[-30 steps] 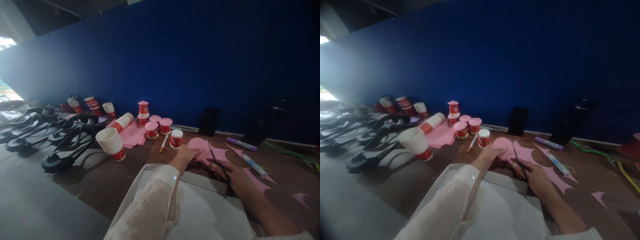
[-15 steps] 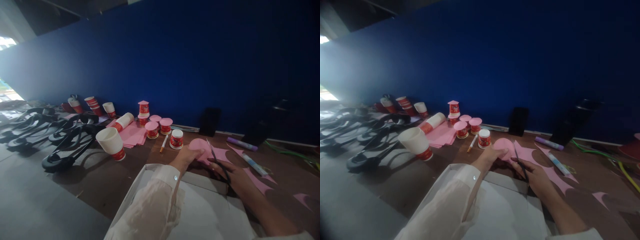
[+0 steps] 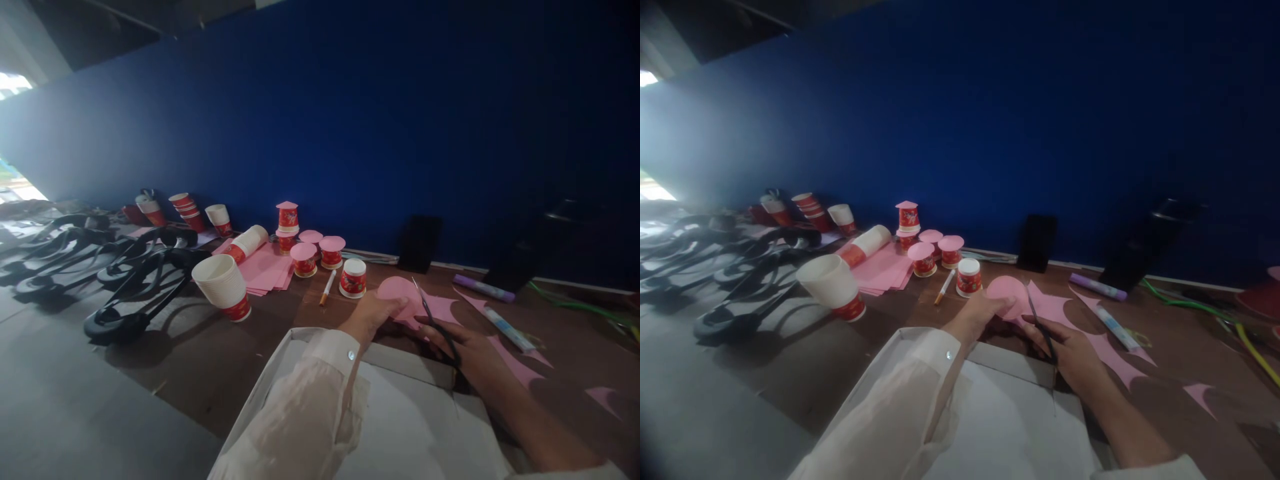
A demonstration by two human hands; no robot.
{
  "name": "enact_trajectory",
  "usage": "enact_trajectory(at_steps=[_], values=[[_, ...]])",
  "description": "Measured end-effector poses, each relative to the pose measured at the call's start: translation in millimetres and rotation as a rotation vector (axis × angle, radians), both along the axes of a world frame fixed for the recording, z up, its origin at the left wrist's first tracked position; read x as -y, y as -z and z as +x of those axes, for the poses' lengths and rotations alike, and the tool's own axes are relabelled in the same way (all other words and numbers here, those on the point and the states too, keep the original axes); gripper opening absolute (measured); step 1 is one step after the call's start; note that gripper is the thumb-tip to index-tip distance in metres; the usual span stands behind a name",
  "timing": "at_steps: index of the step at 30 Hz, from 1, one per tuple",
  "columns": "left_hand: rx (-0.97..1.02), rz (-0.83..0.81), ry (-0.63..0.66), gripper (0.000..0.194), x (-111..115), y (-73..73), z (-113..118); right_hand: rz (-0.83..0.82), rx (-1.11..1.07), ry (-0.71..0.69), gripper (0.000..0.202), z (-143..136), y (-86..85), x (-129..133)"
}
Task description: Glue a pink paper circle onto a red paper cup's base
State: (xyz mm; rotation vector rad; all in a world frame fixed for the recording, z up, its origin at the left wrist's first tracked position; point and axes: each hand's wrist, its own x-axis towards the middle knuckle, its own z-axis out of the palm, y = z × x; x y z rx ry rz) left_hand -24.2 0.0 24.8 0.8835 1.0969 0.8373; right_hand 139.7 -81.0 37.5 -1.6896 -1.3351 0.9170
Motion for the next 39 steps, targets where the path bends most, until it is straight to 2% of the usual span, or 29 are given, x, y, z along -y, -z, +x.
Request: enact_trajectory(at_steps=[8, 13, 19, 26, 30, 36, 39], values=[[0.048, 0.008, -0.056, 0.035, -5, 4.8, 3, -0.041, 0.081, -0.056, 0.065, 6, 0.9, -4], [0.168, -0.040, -0.026, 0.039, -6, 7.9, 3, -0.005, 0.049, -0.064, 0.061, 4, -0.3, -3], [0.266, -0.024, -0.054, 0.042, -2, 8.3, 3, 0.033, 0.009, -0.004, 0.055, 2, 6.8, -1], [0.293, 0.001, -0.098, 0.040, -1, 16.1, 10, 0.044, -0.088, 0.058, 0.054, -4, 11.5, 0], [0.362, 0.048, -0.166, 0.042, 0, 19.7, 16, 0.026, -0.096, 0.022, 0.053, -3, 11.3, -1], [0.428, 0.024, -0.221, 0.051, 3, 22.1, 24, -0.078, -0.218, -0.106, 0.059, 8, 21.8, -10], [0.414, 0.037, -0.237, 0.055, 4, 23.4, 25, -0.084, -0.141, -0.126, 0.064, 12, 24.7, -13]])
